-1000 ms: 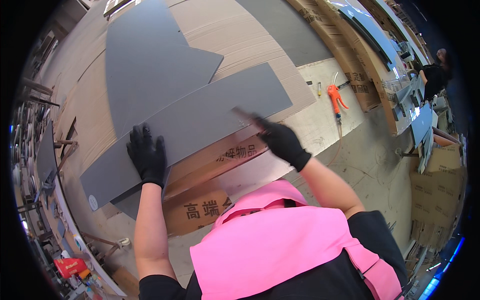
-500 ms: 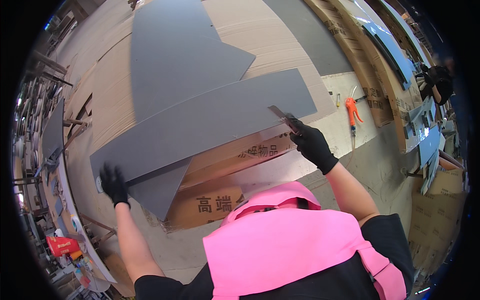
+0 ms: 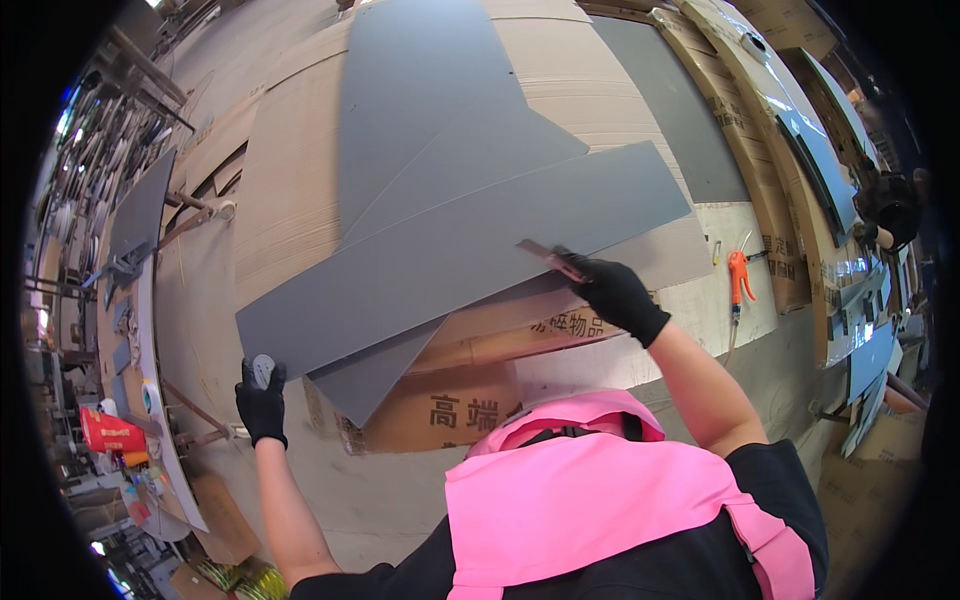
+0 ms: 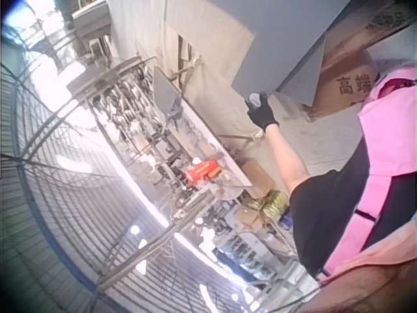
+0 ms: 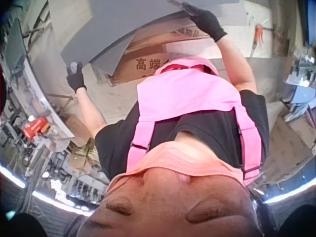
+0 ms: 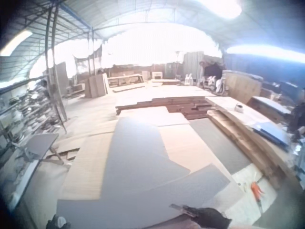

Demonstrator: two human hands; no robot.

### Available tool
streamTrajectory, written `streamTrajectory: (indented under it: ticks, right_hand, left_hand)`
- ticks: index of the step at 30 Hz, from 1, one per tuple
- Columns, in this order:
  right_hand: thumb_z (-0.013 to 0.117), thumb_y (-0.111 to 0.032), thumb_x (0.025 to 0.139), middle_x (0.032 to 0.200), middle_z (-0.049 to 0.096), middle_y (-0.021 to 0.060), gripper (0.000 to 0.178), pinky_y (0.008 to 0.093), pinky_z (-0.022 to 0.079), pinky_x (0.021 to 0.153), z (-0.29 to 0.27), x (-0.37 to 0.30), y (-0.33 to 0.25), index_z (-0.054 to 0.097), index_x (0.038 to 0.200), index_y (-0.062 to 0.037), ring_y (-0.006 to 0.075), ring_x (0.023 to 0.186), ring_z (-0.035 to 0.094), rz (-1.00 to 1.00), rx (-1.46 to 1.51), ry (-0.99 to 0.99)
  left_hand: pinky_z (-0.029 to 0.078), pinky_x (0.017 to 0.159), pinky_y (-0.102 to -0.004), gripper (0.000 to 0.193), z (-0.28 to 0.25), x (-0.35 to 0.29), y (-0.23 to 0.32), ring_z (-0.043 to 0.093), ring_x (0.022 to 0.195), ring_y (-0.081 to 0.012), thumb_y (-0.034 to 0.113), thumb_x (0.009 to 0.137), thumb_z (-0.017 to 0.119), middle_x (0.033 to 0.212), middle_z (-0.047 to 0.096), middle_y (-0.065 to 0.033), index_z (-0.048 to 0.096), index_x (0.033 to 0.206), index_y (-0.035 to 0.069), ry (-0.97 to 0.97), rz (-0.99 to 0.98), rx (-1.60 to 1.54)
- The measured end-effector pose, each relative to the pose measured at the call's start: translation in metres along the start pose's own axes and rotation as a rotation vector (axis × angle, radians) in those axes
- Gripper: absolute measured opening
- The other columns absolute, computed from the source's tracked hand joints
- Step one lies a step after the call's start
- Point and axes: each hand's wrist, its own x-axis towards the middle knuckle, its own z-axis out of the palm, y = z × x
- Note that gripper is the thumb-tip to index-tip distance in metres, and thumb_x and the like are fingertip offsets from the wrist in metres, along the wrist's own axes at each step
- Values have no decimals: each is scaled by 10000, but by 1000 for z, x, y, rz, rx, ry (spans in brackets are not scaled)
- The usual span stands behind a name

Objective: The person uses a utility knife to cut and trim gray panels on a cardboard-covered workbench. They then use a metal file to deburr edges and remove burrs from pre-drilled holes. The person handles multiple panels, flipping and repositioning them during the process.

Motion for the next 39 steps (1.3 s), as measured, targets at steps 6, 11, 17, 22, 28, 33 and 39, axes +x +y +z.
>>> streamTrajectory:
  ticks: [6,11,17,22,28,33,39]
  right_hand:
    - [602,-131,840,871,642,151,622,454,499,648,73,20,-72,436,1420,-286,356,752,623,-168,-23,-7]
    - [601,-137,855,870,649,167,621,464,503,659,55,31,-98,422,1431,-282,367,752,629,-236,86,-158]
    - [633,-119,846,899,644,230,667,418,514,675,43,28,-88,401,1454,-265,392,759,639,132,-101,-260]
    - [616,-121,851,950,650,199,663,457,506,693,71,34,-120,388,1452,-284,398,810,628,-165,78,-237]
    - [638,-85,820,839,639,211,679,423,499,659,45,33,-97,424,1446,-237,386,709,620,-29,-71,-283]
    - [621,-88,831,806,622,193,705,439,489,649,87,41,-126,373,1470,-254,384,679,601,-275,8,-274]
    - [605,-95,845,904,632,148,710,438,499,659,114,62,-187,334,1480,-258,349,779,621,-293,-24,-426]
  left_hand:
    - [485,795,-456,840,-7,-60,44,605,926,-398,591,763,690,979,588,-237,468,1369,53,2,18,-13]
    - [481,877,-444,861,3,-58,56,585,1036,-397,598,749,695,1126,575,-245,448,1367,53,-7,98,-94]
    - [269,1117,-479,915,20,-18,75,273,1393,-393,645,749,661,1507,305,-193,372,1455,139,25,390,162]
    - [247,1131,-471,856,12,11,106,260,1400,-391,639,752,655,1511,318,-153,395,1456,227,-104,367,115]
    - [349,1069,-461,781,-1,37,92,396,1317,-339,543,753,691,1376,484,-143,441,1431,247,-197,489,-79]
    - [338,1060,-482,702,8,60,80,454,1268,-299,570,747,680,1305,549,-93,506,1382,328,-270,487,-92]
    - [470,914,-362,602,4,74,74,632,944,-198,507,788,708,1142,623,-70,564,1338,309,-449,426,-349]
